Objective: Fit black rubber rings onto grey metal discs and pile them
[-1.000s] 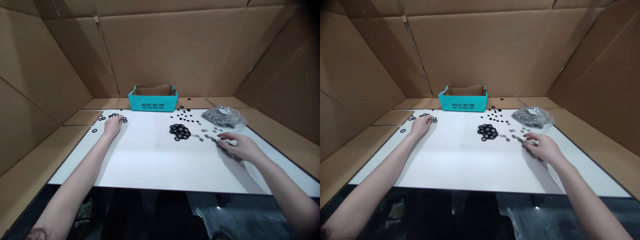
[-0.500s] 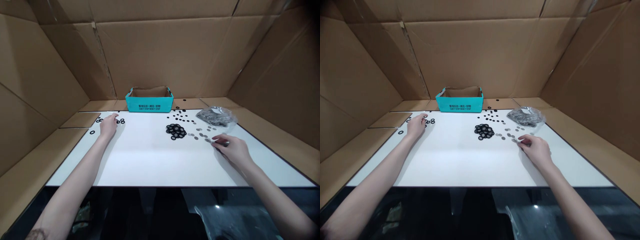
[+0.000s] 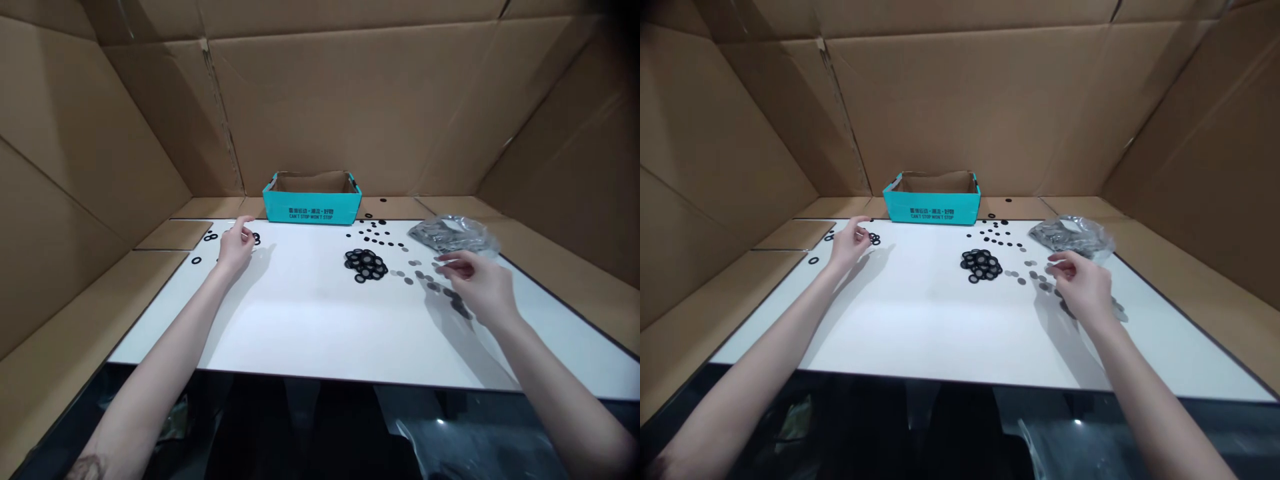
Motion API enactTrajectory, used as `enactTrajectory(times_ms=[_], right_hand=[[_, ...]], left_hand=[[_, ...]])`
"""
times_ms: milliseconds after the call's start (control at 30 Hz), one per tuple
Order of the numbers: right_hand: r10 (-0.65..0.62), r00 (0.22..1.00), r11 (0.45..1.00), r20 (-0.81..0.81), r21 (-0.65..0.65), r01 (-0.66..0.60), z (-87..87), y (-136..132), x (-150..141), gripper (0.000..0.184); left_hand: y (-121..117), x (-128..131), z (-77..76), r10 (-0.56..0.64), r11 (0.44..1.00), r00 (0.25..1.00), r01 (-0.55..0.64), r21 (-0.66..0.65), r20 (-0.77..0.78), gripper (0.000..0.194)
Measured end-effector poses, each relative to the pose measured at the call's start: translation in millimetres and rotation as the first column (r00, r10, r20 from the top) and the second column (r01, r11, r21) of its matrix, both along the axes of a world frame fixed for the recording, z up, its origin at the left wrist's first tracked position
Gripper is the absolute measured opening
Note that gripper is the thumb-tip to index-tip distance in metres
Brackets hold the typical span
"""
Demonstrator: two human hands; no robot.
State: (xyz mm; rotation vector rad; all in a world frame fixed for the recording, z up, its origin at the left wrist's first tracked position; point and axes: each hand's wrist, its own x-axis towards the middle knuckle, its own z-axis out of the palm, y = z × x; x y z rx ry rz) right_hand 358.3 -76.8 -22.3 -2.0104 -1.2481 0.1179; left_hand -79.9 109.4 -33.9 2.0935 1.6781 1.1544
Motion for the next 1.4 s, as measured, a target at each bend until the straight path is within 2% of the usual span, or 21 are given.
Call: enactTrajectory(times_ms=[267,500,833,967,1033,1133,1200,1300,1400], right_hand=[[0.046,0.997,0.998,-0.069,0.054,-0.042,14.7,16.2,-23.4,0.026],[0.100,0.976,0.995,-0.193,0.037,-0.094,11.4,25.0,-23.9,0.034],[0.079,0.973,0.997,-0.218,0.033,-0.073,9.2,20.7,-18.3,0.029],[0.153,0.944,0.988,-0.293,0.067,-0.140,14.3,20.2,-26.0,0.035],[0.232,0.910,0.973,-0.343,0.099,-0.210,14.6,24.3,-37.4,0.039],[0.344,0.847,0.939,-0.406,0.172,-0.299,10.7,35.1,-64.8,0.041],[0.434,0.772,0.901,-0.465,0.237,-0.365,7.7,42.9,-87.0,0.042],[0.549,0.646,0.836,-0.531,0.328,-0.441,6.7,51.4,-118.2,0.041],[0.604,0.583,0.797,-0.542,0.397,-0.456,8.7,55.6,-139.6,0.037]], left_hand=[[-6.9,7.8,3.5,-0.058,0.997,0.987,0.064,-0.031,0.147,0.050],[-11.7,12.5,7.1,-0.102,0.992,0.971,0.115,-0.049,0.215,0.049],[-10.3,12.3,8.1,-0.125,0.984,0.940,0.158,-0.079,0.317,0.050],[-17.4,22.9,11.1,-0.184,0.964,0.890,0.247,-0.102,0.417,0.047],[-27.1,34.7,12.6,-0.246,0.931,0.848,0.342,-0.128,0.469,0.046],[-47.0,56.7,13.3,-0.348,0.847,0.774,0.501,-0.176,0.529,0.049],[-60.0,69.8,12.6,-0.390,0.789,0.731,0.579,-0.205,0.560,0.048],[-73.4,81.6,10.7,-0.406,0.685,0.646,0.683,-0.254,0.646,0.046],[-79.5,84.8,9.1,-0.392,0.609,0.591,0.741,-0.282,0.706,0.047]])
